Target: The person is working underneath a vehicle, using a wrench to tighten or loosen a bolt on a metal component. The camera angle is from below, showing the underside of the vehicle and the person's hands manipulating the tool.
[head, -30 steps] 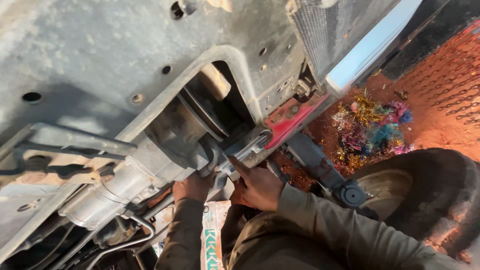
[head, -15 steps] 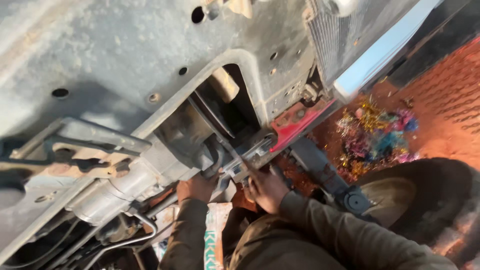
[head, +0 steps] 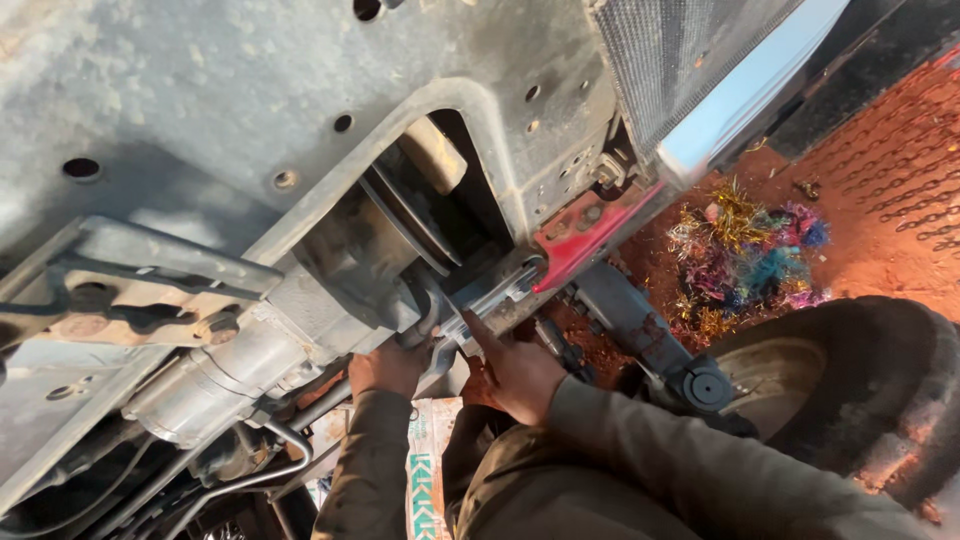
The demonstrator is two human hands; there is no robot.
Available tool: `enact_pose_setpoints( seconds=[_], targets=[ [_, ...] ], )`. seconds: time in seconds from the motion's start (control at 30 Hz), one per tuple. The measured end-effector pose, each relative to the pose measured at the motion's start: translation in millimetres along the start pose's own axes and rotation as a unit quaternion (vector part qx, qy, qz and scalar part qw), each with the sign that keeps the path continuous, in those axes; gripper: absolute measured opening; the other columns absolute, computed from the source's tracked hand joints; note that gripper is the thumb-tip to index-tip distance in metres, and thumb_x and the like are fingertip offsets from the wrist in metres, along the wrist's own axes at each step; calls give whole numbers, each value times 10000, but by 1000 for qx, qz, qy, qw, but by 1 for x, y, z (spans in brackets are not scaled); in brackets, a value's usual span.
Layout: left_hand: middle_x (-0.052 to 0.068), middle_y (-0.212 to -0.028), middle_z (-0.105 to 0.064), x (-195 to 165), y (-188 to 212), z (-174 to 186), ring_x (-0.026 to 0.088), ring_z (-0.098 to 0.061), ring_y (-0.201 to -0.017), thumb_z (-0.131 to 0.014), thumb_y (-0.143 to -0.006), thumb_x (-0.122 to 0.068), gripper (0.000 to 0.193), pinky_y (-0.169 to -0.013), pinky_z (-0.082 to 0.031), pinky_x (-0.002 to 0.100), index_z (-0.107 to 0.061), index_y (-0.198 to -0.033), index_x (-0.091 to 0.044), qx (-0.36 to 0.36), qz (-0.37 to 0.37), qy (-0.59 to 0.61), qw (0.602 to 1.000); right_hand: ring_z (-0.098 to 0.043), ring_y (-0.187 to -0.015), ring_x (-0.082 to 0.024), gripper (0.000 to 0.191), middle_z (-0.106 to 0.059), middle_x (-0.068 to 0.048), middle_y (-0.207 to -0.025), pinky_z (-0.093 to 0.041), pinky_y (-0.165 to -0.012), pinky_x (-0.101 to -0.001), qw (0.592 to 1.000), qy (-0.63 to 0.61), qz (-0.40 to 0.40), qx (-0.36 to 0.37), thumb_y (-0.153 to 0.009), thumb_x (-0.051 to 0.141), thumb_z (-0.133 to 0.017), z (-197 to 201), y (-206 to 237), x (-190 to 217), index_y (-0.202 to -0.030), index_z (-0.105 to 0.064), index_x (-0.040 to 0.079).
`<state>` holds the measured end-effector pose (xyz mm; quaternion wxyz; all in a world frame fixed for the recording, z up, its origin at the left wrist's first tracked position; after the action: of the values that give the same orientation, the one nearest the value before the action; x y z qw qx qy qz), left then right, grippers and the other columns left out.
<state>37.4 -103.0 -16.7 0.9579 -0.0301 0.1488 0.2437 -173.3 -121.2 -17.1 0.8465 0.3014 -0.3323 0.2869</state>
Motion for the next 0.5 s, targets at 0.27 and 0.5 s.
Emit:
enact_pose_setpoints(
  seconds=[0.27, 0.5],
  targets=[
    [218, -1036, -737, 0, 0, -2, 443, -692, -958, -781, -764, -622, 651, -821, -555, 535, -717, -1138, -93, 33, 2, -12, 999, -672, -667, -364, 779, -704, -186, -800, -522, -643, -502, 980, -26, 117, -162, -942, 112, -578, 18, 3, -9, -1639, -231, 145],
    [198, -1057, -744, 6, 1, -6, 420, -710, -975, -808, -714, -625, 675, -844, -573, 512, -715, -1139, -109, 28, 41, -2, 999, -658, -707, -418, 819, -692, -216, -786, -496, -638, -557, 993, 34, 85, -71, -914, 151, -622, 40, 8, 28, -1612, -203, 57]
  ],
)
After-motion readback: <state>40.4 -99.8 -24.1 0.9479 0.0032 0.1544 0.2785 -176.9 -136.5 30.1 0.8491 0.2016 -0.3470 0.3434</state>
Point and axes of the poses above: each hand's wrist, its own y-axis away from the middle knuckle, its own z-axis out of the back of the hand, x = y × z, the point moved 9 cm from there along -y, towards the middle knuckle
